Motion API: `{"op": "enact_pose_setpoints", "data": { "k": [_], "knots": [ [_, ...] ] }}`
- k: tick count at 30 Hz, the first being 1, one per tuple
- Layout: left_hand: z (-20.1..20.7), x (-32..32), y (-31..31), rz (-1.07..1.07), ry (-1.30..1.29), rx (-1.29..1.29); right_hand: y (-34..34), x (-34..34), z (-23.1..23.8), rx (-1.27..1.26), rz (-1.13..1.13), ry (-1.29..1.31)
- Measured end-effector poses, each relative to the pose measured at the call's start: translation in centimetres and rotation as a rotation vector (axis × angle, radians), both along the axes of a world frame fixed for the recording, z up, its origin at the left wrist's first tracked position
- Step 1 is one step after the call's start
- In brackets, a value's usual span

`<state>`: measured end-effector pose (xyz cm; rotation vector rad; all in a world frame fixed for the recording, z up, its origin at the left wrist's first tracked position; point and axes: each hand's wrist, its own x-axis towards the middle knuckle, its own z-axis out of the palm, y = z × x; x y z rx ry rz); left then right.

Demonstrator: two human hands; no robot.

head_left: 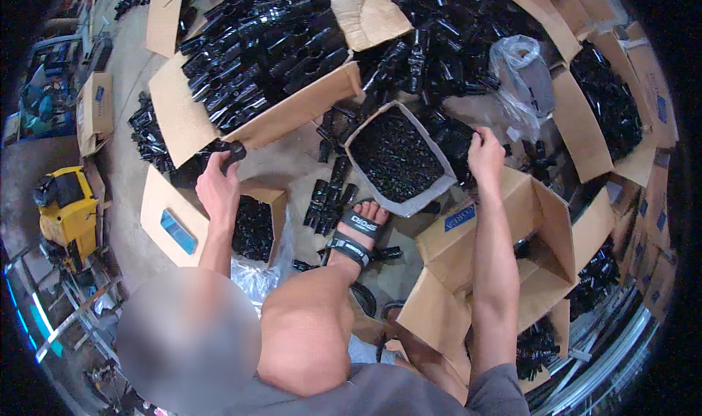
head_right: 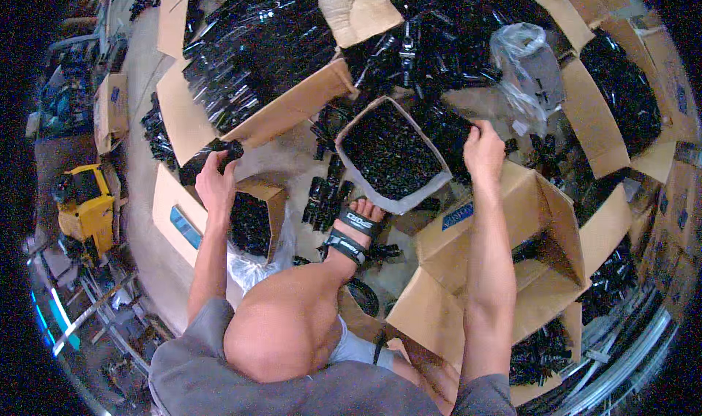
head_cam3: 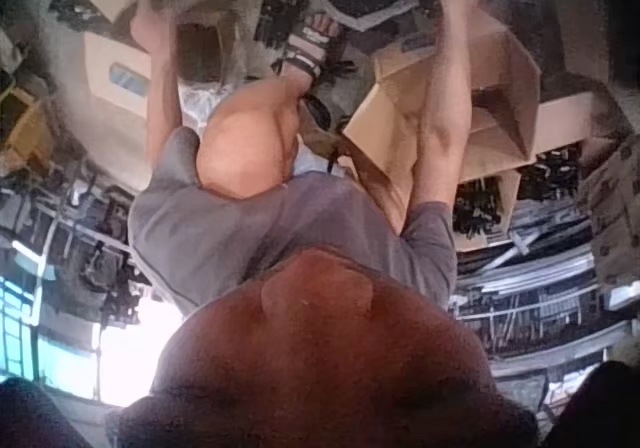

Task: The person sorts small black plastic components by hand, picking them from a small container and placing them into larger cardboard boxes.

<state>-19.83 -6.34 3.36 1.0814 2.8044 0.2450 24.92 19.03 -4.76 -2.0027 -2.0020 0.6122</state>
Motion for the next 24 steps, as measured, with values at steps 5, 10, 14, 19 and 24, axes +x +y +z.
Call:
{"op": "enact_pose_setpoints", "data": {
  "k": [5,10,14,19,24],
  "knots": [
    [-0.3,0.2,-1.4,-0.081,0.180,0.101,0.1,-0.6,0.8,-0.038,-0.006,-0.081],
    [-0.1,7.1,2.0,-0.275,-0.109,0.238,0.4,-0.1,0.8,-0.042,-0.051,-0.041],
    [0.8,12.5,6.0,-0.428,-0.372,0.407,-1.5,1.1,2.1,0.066,-0.080,0.067],
    [0.8,15.7,8.2,-0.573,-0.683,0.379,-3.0,2.0,4.1,0.217,-0.044,0.089],
    [2.4,18.1,9.3,-0.552,-1.026,0.366,-4.4,1.3,7.6,0.378,-0.129,0.141]
  ]
}}
